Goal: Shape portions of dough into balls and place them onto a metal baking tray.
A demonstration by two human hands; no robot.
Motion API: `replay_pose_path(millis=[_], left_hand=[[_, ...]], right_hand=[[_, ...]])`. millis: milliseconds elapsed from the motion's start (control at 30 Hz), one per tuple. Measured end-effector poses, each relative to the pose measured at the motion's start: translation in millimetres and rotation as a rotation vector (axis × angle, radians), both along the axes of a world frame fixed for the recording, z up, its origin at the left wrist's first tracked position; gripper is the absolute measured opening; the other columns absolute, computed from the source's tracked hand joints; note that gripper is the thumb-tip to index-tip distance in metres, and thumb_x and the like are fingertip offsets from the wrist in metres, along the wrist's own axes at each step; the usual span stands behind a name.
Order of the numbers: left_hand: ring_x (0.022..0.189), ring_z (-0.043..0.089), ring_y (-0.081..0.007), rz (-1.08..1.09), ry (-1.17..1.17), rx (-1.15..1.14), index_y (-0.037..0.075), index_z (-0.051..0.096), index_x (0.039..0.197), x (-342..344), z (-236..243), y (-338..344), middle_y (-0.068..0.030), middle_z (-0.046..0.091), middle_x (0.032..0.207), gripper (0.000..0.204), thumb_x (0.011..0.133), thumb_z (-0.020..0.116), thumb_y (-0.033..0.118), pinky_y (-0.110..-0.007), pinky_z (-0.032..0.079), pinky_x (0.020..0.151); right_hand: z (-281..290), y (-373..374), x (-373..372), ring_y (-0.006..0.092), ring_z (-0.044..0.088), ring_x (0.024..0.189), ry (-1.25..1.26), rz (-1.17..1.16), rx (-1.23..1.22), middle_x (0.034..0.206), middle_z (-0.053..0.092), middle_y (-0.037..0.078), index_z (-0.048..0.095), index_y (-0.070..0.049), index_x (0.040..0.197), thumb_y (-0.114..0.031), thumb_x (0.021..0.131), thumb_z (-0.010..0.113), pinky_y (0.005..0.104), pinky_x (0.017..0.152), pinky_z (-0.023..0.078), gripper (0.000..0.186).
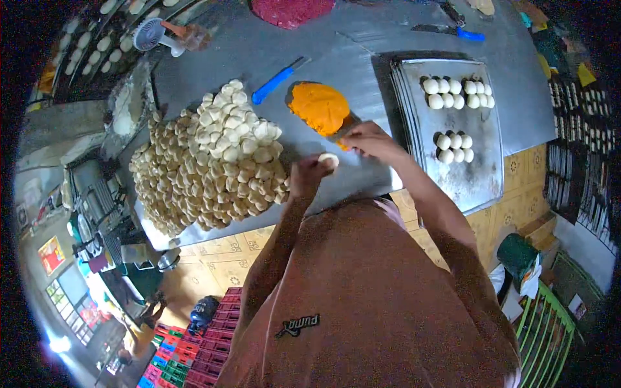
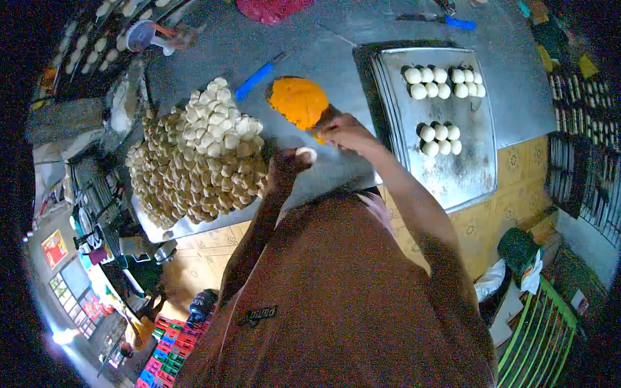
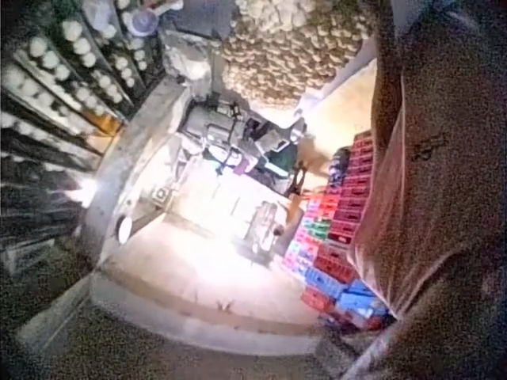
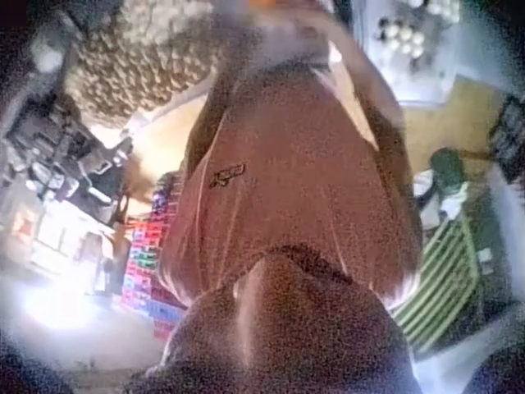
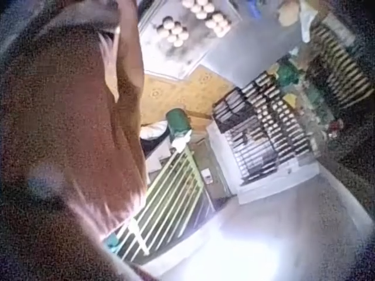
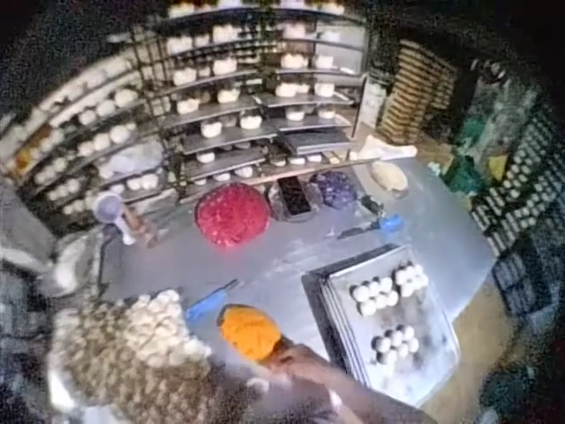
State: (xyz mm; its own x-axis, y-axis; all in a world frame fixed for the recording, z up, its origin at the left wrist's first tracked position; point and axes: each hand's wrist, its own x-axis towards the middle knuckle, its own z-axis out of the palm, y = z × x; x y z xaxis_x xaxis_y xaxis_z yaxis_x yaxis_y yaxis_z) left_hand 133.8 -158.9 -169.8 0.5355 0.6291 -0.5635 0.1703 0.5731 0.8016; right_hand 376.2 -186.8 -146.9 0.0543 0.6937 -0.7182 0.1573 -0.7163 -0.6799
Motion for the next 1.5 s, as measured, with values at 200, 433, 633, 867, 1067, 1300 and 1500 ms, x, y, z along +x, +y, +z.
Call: replay_pose_path(millis=[200, 433, 633, 867, 1067, 1300, 1500], left_hand=[[0.095, 0.064, -0.0111, -0.082, -0.251, 0.363, -0.002, 0.067, 0.113, 36.4, -12.0, 8.7, -0.0056, 0.068, 0.107, 0.027, 0.095, 0.068, 0.018, -0.029, 0.053, 0.086], [0.089, 0.066, -0.0123, -0.075, -0.257, -0.140, -0.005, 0.065, 0.117, 29.5, 3.2, 22.7, -0.0062, 0.069, 0.104, 0.024, 0.100, 0.060, 0.011, -0.026, 0.055, 0.076], [0.084, 0.064, -0.0086, -0.621, 0.111, 0.415, -0.004, 0.063, 0.119, 26.7, 34.7, 35.7, -0.0063, 0.069, 0.095, 0.027, 0.096, 0.063, 0.011, -0.023, 0.053, 0.071], [0.084, 0.068, -0.0120, -0.495, 0.140, 0.324, 0.001, 0.061, 0.130, 31.7, 35.4, 24.8, -0.0068, 0.072, 0.097, 0.040, 0.095, 0.066, 0.020, -0.028, 0.054, 0.077], [0.073, 0.065, -0.0115, -0.403, -0.013, 0.195, -0.002, 0.068, 0.112, 40.0, 9.8, 3.3, -0.0050, 0.069, 0.082, 0.020, 0.096, 0.061, 0.009, -0.027, 0.053, 0.073], [0.069, 0.065, -0.0217, -0.553, 0.178, 0.194, 0.000, 0.069, 0.110, 42.2, -2.3, -3.4, -0.0124, 0.069, 0.079, 0.024, 0.088, 0.068, 0.010, -0.031, 0.053, 0.068], [0.082, 0.070, -0.0287, -0.584, 0.317, 0.683, 0.002, 0.071, 0.106, 51.4, 13.0, -14.3, -0.0193, 0.071, 0.099, 0.022, 0.087, 0.071, 0.013, -0.036, 0.055, 0.075]], right_hand=[[17.4, -43.6, -56.0, 0.0274, 0.065, 0.087, -0.792, -0.109, 0.813, 0.091, 0.066, 0.014, 0.070, 0.001, 0.100, -0.002, 0.086, 0.063, 0.0385, 0.073, 0.052, 0.017], [12.0, -53.6, -70.3, 0.0370, 0.066, 0.084, -0.381, -0.470, 0.593, 0.099, 0.066, 0.019, 0.067, 0.000, 0.111, -0.001, 0.083, 0.065, 0.0403, 0.075, 0.054, 0.027], [18.3, -62.1, -74.4, 0.0333, 0.068, 0.080, -0.460, -0.224, 0.484, 0.090, 0.068, 0.022, 0.070, 0.000, 0.098, -0.010, 0.083, 0.065, 0.0386, 0.074, 0.053, 0.019], [19.0, -64.8, -62.0, 0.0331, 0.065, 0.081, -0.135, -0.311, 0.526, 0.089, 0.067, 0.019, 0.072, -0.006, 0.106, -0.014, 0.077, 0.068, 0.0390, 0.076, 0.053, 0.031], [14.6, -65.3, -34.9, 0.0363, 0.062, 0.086, -0.412, -0.097, 0.668, 0.090, 0.064, 0.020, 0.068, -0.005, 0.089, -0.016, 0.078, 0.068, 0.0443, 0.078, 0.052, 0.015], [-15.5, -79.0, -25.7, 0.0338, 0.068, 0.086, -0.475, 0.271, 0.439, 0.091, 0.065, 0.020, 0.071, -0.002, 0.100, -0.016, 0.083, 0.068, 0.0425, 0.078, 0.055, 0.023], [-35.4, -98.9, -34.0, 0.0432, 0.066, 0.077, -0.487, -0.029, 0.584, 0.083, 0.068, 0.024, 0.071, -0.001, 0.088, -0.021, 0.086, 0.062, 0.0488, 0.068, 0.053, 0.022]])
